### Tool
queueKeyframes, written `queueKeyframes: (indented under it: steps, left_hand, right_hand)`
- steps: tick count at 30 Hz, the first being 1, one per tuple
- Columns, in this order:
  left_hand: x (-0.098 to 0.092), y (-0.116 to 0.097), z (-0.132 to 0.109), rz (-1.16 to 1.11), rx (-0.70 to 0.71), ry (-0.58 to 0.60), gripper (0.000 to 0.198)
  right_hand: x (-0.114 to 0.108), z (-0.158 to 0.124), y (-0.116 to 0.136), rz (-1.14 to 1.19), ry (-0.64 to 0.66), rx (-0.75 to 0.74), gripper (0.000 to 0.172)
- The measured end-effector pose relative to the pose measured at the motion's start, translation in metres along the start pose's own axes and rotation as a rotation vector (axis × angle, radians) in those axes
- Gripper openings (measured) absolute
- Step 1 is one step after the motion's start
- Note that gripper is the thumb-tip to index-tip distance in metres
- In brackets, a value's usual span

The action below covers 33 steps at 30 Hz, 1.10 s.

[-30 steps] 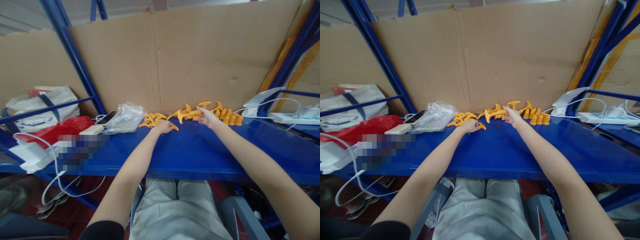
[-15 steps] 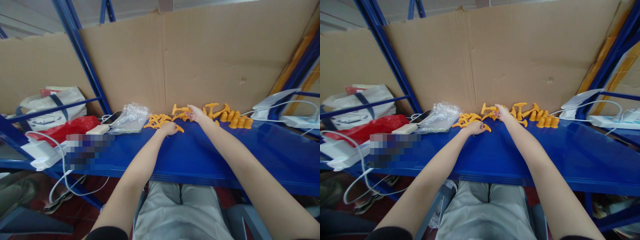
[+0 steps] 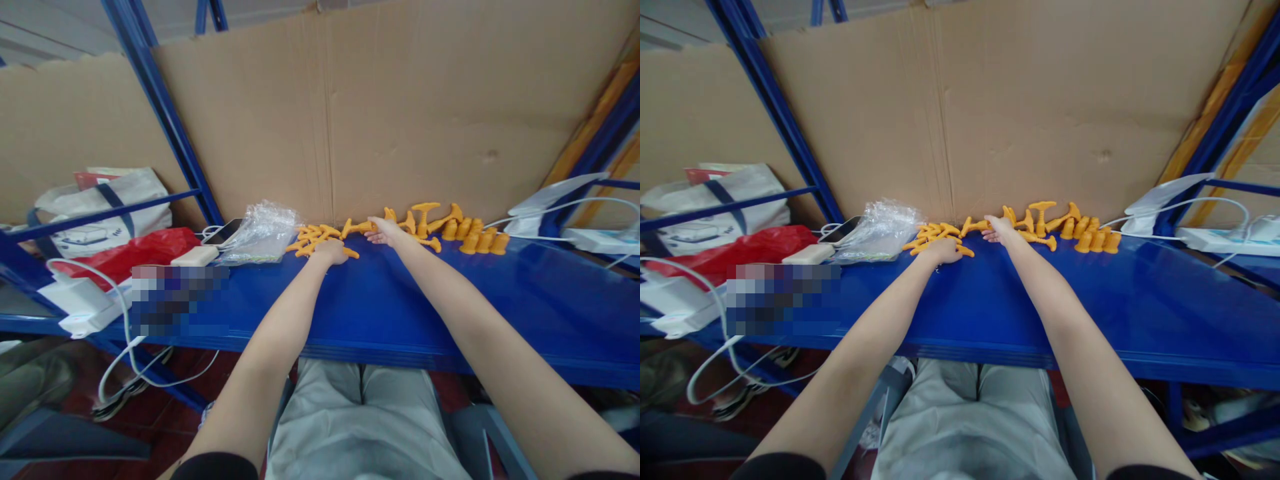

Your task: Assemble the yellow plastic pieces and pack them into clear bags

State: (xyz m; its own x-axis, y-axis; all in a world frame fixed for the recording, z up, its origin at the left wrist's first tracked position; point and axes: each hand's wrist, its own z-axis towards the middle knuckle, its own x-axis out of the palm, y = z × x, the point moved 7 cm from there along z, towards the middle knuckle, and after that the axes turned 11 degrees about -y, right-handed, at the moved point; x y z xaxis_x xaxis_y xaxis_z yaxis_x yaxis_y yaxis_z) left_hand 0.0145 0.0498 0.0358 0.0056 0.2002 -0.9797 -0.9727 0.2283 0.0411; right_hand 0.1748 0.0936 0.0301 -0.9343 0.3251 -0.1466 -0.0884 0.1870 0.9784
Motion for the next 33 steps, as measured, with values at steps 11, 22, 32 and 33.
queueKeyframes:
  steps: [11, 22, 32, 33]
  left_hand:
    - [-0.003, 0.005, -0.003, -0.019, -0.039, 0.056, 0.047]
    - [-0.004, 0.005, -0.003, 0.012, -0.02, 0.044, 0.048]
    - [-0.006, -0.025, -0.005, -0.082, 0.241, -0.084, 0.048]
    - [-0.004, -0.027, -0.004, -0.089, 0.249, -0.099, 0.042]
  right_hand:
    - [0.013, -0.008, -0.026, -0.305, 0.221, 0.066, 0.024]
    - [0.025, -0.014, 0.007, -0.929, 0.041, -0.766, 0.025]
    - [0.017, -0.032, 0.001, -0.991, -0.053, -0.803, 0.022]
    - [0.017, -0.033, 0.0, -0.993, -0.056, -0.806, 0.022]
